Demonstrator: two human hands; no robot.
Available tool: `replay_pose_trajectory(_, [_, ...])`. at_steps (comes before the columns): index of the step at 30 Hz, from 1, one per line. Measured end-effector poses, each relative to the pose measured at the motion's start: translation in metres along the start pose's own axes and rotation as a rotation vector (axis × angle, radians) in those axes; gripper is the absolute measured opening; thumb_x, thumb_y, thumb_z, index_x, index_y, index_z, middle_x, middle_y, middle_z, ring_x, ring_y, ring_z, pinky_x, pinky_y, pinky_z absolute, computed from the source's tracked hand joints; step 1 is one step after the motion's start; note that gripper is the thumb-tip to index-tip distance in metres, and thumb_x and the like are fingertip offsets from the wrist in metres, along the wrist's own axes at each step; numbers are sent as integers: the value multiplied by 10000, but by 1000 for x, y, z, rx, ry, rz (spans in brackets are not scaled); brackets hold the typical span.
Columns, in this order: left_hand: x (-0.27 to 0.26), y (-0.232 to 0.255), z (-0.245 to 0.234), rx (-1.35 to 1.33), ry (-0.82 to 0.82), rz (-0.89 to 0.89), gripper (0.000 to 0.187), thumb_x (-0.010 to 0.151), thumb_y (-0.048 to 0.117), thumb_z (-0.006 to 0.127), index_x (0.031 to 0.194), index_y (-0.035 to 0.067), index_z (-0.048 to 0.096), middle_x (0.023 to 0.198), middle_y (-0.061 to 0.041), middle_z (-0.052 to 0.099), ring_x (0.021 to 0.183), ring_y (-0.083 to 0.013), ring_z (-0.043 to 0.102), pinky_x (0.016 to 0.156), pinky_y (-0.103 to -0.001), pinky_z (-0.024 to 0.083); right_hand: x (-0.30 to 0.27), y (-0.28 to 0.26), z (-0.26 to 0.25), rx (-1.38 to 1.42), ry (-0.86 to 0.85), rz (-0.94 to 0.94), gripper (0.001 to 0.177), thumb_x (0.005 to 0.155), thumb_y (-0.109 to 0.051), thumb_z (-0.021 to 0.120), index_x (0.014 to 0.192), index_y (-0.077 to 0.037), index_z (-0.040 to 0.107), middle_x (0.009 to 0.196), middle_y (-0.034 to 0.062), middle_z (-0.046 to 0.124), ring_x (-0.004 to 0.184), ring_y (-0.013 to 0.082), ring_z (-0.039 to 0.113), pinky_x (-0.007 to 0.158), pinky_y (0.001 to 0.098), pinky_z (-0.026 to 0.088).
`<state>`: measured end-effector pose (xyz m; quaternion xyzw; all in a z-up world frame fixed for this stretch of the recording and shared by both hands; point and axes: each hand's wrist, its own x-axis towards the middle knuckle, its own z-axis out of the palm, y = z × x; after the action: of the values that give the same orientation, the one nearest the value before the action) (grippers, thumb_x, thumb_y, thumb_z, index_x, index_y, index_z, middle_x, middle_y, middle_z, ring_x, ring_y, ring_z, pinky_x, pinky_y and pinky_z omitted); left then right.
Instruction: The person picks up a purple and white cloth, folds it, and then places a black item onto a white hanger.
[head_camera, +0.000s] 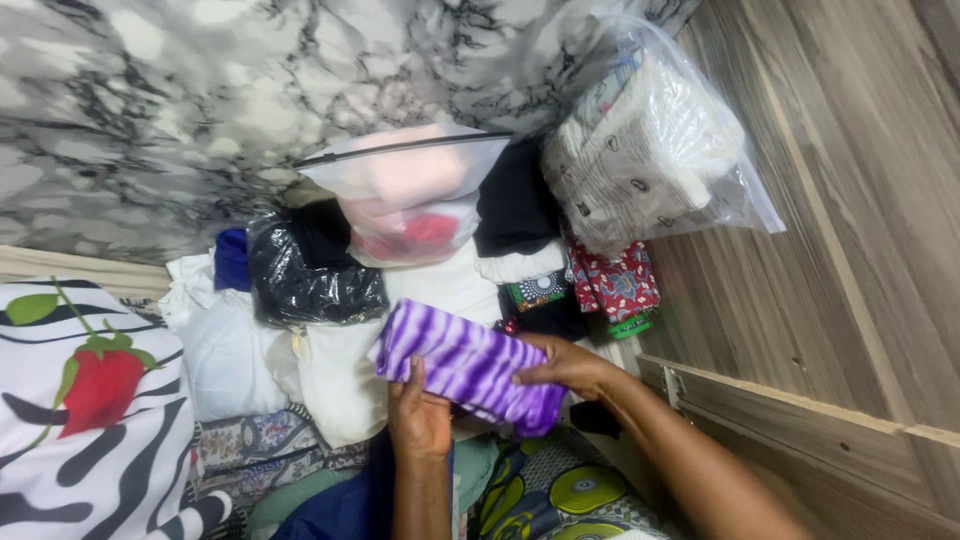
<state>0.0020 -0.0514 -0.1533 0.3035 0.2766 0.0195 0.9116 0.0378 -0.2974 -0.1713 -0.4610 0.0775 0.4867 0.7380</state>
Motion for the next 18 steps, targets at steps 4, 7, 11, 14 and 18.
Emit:
replay_pose_trajectory(4, [5,-3,-14,5,27,-12,522,855,-58,685,1356,69,616,1255,-82,700,1164,-218,661,1046,-447,505,11,8,-29,-69,248,-69,451,808,-71,829,1212,-28,633,1041,104,732,914,184,721,906,361,587])
replay_pose_trajectory(7, [-6,-9,-22,52,12,4,531,853,-68,681,1359,65,594,1240,-82,699,1164,-205,668,1048,-445,522,8,15,-34,-119,294,-77,407,809,-65,830,1170,-54,640,1000,68,726,898,159,708,869,330,587])
replay_pose_trajectory(11, [-8,-4,-33,97,15,-2,557,837,-54,682,1370,71,582,1227,-87,704,1138,-214,675,1003,-457,537,-1,19,-23,98,256,-92,403,782,-69,810,1143,-87,632,963,44,716,871,157,708,822,340,602])
replay_pose_trajectory(14, [-13,1,-39,300,-49,36,636,824,-123,703,1413,65,552,1242,-87,684,1150,-201,643,1060,-395,492,-4,21,-18,226,312,-63,380,765,-72,801,1090,-80,605,920,90,709,796,208,701,743,395,596])
replay_pose_trajectory(18, [-25,1,-47,349,41,-105,648,799,-76,676,1402,111,528,1186,-80,703,1083,-218,680,887,-418,546,-6,39,-24,-65,336,-155,387,796,-63,828,1125,-51,624,984,57,701,879,153,685,821,301,593])
